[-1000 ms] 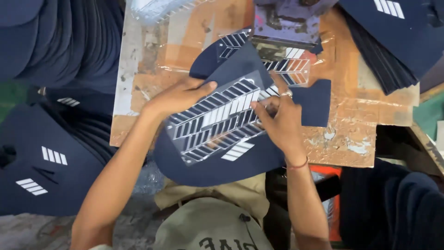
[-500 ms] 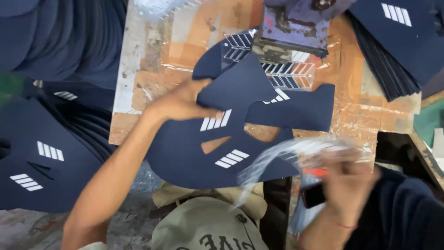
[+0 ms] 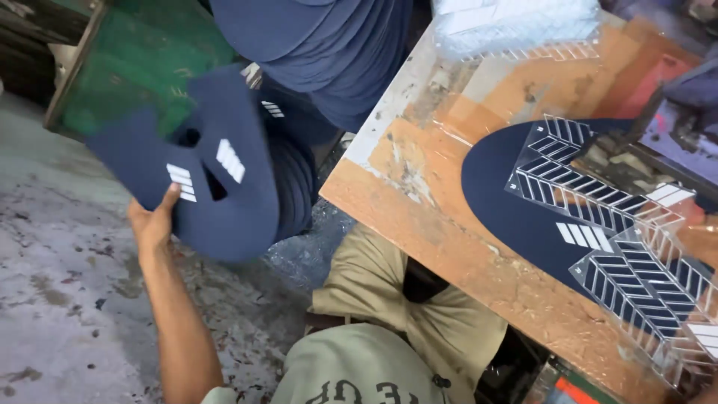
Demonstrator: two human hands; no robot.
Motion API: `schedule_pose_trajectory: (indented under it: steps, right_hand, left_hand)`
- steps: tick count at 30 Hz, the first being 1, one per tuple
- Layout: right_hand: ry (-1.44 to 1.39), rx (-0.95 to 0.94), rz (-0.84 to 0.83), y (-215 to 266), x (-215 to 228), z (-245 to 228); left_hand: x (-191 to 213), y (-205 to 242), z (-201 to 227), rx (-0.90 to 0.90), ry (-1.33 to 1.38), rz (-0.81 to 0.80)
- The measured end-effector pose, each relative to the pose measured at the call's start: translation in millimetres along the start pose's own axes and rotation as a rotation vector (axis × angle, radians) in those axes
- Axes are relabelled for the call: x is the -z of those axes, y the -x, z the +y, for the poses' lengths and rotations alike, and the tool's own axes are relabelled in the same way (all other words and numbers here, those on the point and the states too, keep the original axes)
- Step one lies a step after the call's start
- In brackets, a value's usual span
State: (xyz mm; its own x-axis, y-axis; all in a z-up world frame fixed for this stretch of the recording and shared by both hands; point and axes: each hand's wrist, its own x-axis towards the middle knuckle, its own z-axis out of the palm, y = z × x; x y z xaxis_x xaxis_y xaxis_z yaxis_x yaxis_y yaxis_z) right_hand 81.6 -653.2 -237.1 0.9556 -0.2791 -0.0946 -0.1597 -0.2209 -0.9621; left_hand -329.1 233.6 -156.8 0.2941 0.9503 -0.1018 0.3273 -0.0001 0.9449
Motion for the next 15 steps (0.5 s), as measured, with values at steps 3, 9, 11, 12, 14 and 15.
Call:
schedule_pose_trajectory:
  steps: [3,9,11,12,14,15]
  right_hand:
    - [0.051,0.032,0.02,2.0,15.2,2.9]
    - [0.308,0.425,0.193,91.3,-31.8,-130.7]
    - [0.517,0.556,0.298,117.2,-47.6,-171.6]
    - [0.511,0.511,0.273,118.0,-48.8,-179.8]
    - [0.514,0.454,0.302,121.6,-43.4,-197.2]
    - [0.51,0.462,0.245,122.0,-39.2,-206.8]
  left_hand:
    - [17.2,-18.4,-69.5,-0.052,-0.515,0.207]
    - [-118.1,33.8,84.6,-0.508,-0.593,0.236]
    - [-204.5,66.3,159.2,-0.638,-0.31,-0.052]
    - [-250.7,88.0,191.3,-0.785,-0.333,-0.254]
    - [-329.9,126.2,236.0,-0.964,-0.316,-0.494]
    - [-365.8,140.6,247.2,-1.042,-0.293,-0.602]
